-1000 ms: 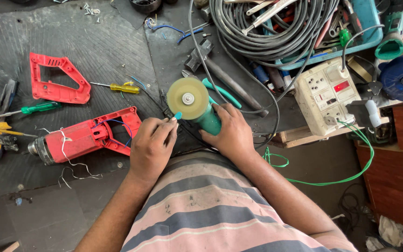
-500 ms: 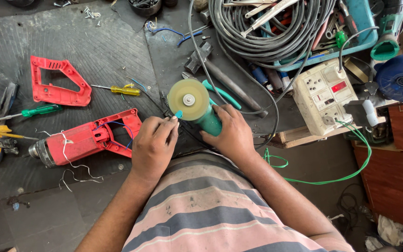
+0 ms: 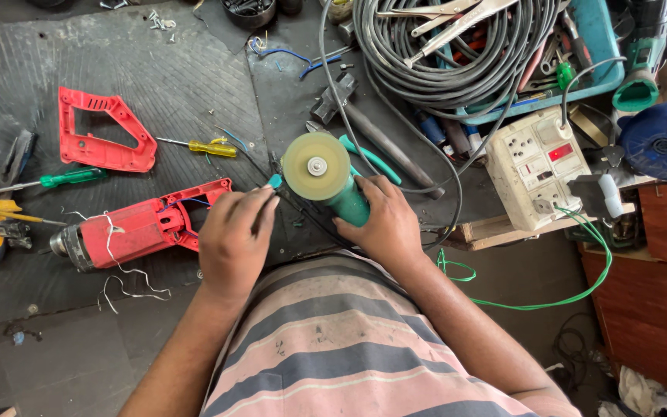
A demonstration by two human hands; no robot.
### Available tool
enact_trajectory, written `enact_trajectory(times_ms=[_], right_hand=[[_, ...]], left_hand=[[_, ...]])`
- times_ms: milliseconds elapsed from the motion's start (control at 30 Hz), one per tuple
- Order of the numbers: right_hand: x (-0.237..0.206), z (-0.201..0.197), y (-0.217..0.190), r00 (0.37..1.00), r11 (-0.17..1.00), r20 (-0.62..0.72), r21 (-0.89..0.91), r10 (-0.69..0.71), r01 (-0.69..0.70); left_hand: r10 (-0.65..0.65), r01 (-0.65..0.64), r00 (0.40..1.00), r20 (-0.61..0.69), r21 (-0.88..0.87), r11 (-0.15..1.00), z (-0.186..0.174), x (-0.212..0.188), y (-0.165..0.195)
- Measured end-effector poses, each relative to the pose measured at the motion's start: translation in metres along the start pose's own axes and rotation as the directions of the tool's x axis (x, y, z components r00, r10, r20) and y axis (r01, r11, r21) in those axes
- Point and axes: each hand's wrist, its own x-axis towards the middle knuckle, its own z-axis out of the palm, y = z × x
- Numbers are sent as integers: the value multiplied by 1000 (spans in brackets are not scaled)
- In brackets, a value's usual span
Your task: The person picks up a red electric drill on a cluttered workbench, removes its handle cover and internal parts by hand, and uses a screwdriver to work on the exposed wiring. They then pick up a green angle grinder, plug it in, and grind a small blue plastic component against the spinning disc before setting the grinder down and reassembling the drill housing.
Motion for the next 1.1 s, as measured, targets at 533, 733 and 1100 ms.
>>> enact_trajectory(times_ms=[533, 733, 1100], right_hand=[[0, 3, -3, 1000, 1000, 3, -24, 13, -13], [1, 2, -1, 1000, 1000, 2, -21, -3, 3], [0, 3, -2, 1000, 999, 5, -44, 4, -4]], left_hand=[[-521, 629, 649, 554, -776, -41, 15, -15, -20], [-378, 400, 911, 165, -577, 712, 13, -11, -4], [107, -106, 992, 73, -29, 994, 6, 2, 0]])
